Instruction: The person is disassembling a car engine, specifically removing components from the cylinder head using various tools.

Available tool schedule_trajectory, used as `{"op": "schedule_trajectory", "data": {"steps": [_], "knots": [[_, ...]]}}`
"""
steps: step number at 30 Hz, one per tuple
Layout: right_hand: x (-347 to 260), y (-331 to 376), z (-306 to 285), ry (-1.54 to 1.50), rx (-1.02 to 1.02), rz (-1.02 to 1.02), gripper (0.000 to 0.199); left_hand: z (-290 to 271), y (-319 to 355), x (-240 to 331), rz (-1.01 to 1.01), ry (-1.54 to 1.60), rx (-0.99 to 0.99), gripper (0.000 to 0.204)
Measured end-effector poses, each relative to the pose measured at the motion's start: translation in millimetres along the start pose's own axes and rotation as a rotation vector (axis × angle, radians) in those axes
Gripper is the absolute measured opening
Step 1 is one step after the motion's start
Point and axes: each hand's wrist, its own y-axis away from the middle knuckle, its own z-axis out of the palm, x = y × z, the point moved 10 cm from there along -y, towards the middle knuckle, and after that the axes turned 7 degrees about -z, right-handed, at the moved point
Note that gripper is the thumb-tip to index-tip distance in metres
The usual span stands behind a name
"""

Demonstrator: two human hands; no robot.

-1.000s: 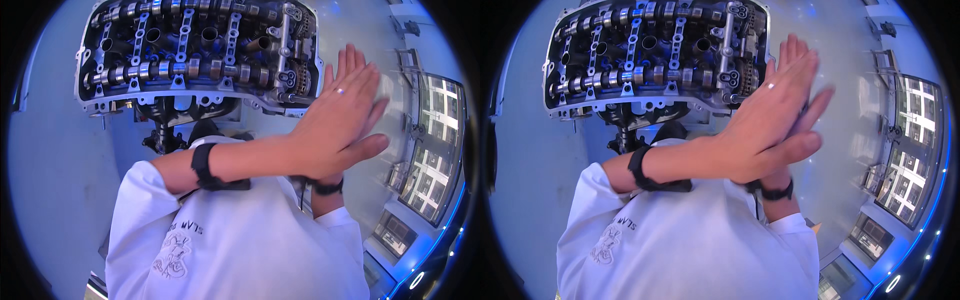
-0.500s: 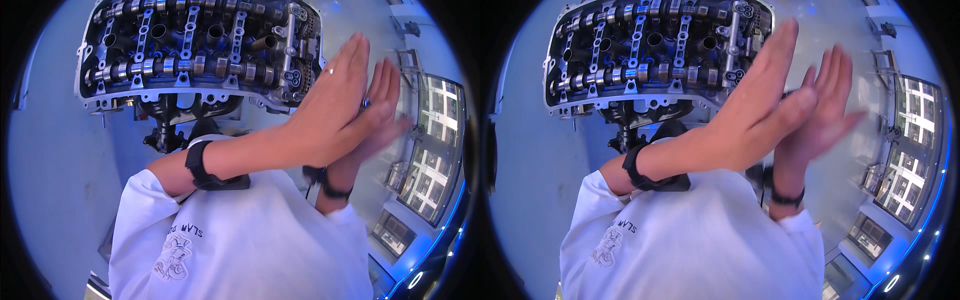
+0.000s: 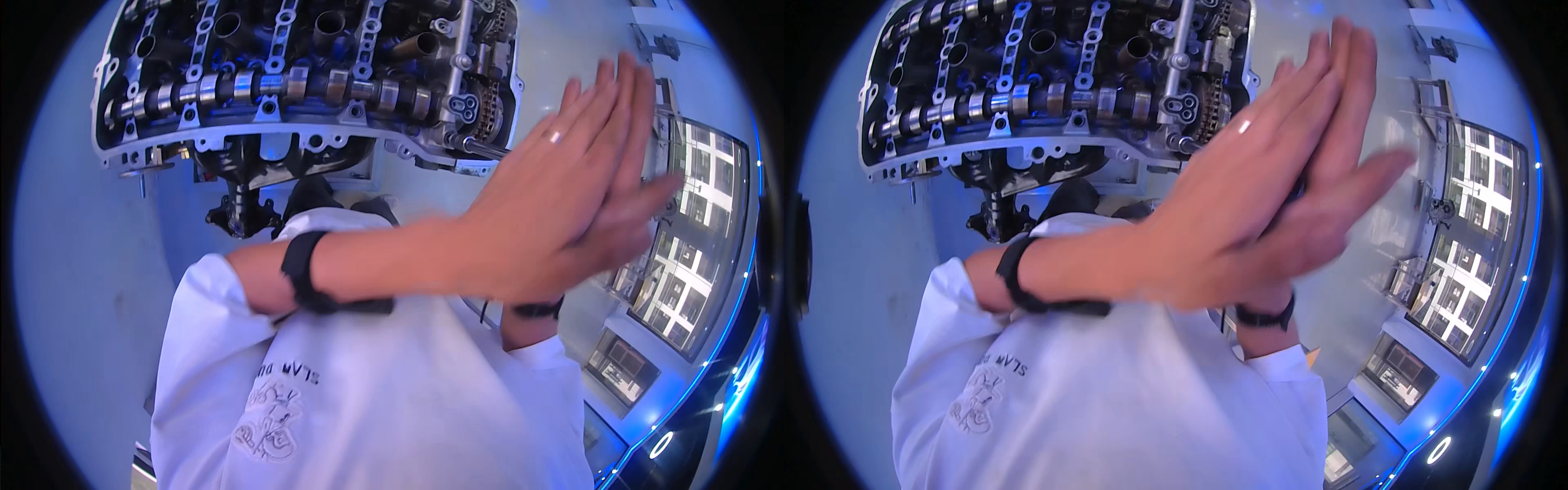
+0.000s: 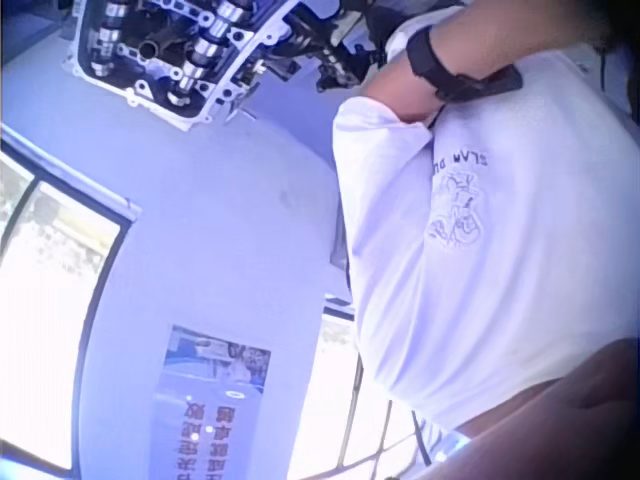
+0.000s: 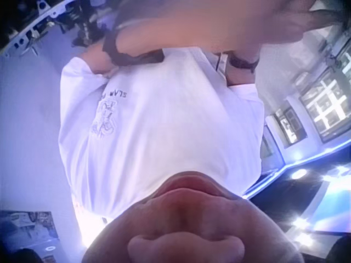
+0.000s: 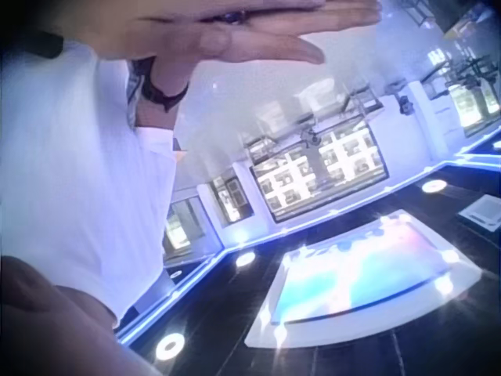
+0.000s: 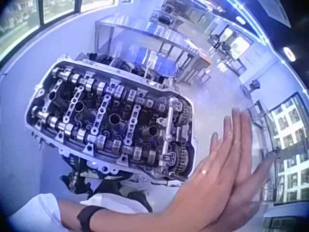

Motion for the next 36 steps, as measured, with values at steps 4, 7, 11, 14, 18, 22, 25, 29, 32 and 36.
{"op": "schedule_trajectory", "data": {"steps": [4, 7, 11, 14, 18, 22, 25, 29, 32, 36], "knots": [[9, -18, -28, -0.069, -0.005, -0.059, 0.089, -6, -3, -2, 0.011, 0.054, -0.002, 0.093], [11, 8, -29, -0.201, -0.059, 0.005, 0.088, -5, -6, -7, 0.011, -0.024, 0.086, 0.093], [18, -14, -21, -0.108, -0.126, 0.003, 0.088, 7, -2, -7, -0.010, -0.062, 0.042, 0.085], [28, -40, -38, -0.177, -0.168, -0.025, 0.087, 1, -3, -11, -0.024, 0.095, 0.089, 0.084], [36, -38, -43, -0.354, -0.298, 0.051, 0.087, 7, -4, -18, -0.094, -0.057, 0.044, 0.091], [33, -39, -34, -0.065, -0.183, 0.020, 0.087, 5, 7, -6, -0.018, 0.085, 0.069, 0.092], [19, -35, -18, -0.106, -0.154, -0.010, 0.087, -3, 6, -11, -0.025, -0.103, 0.194, 0.089], [8, 0, -9, -0.171, -0.130, 0.051, 0.086, 16, -7, -23, -0.049, -0.179, 0.076, 0.082], [10, 1, -8, -0.082, -0.123, 0.043, 0.086, 8, -7, -18, -0.017, -0.139, 0.137, 0.078], [18, -21, -9, 0.006, -0.112, 0.021, 0.086, 1, 0, -5, 0.035, -0.103, 0.134, 0.071]]}}
